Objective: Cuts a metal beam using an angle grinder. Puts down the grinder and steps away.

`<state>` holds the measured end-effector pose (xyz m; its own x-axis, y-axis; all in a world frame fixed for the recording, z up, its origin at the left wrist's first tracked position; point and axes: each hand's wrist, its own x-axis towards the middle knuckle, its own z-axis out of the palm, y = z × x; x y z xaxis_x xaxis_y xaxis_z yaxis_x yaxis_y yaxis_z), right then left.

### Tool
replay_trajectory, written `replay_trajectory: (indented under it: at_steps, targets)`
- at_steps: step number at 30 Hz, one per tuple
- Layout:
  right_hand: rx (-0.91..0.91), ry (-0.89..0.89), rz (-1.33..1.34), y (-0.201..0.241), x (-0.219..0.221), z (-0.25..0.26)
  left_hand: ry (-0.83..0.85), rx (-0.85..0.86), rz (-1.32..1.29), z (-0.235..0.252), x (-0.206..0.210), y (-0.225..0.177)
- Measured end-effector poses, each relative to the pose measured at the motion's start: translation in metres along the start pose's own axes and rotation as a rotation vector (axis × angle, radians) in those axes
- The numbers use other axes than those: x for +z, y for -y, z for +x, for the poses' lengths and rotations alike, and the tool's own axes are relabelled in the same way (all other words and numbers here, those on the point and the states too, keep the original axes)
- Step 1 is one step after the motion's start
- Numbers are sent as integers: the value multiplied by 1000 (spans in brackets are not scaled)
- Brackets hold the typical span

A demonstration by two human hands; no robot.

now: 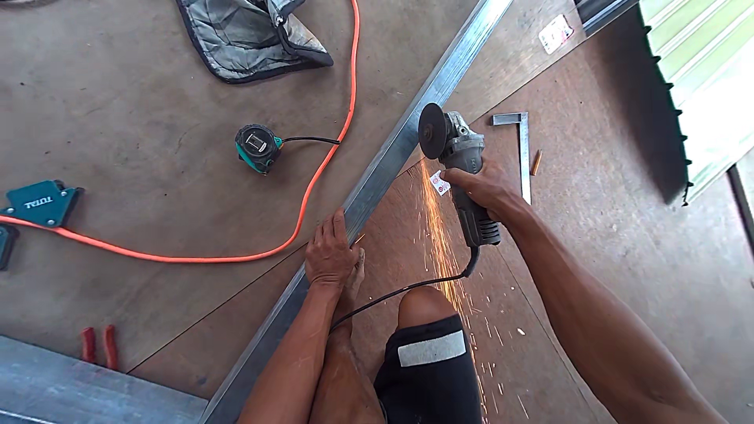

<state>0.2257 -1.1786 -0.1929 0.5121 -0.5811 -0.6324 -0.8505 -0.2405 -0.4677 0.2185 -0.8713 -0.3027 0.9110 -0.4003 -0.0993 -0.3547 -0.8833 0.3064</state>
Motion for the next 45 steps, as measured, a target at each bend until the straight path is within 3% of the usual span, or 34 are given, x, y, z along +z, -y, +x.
replay_trajectory:
  at_steps: [45]
  targets:
    - [-1,-3,62,15,1,18,28,-7,-14,1,-1,0]
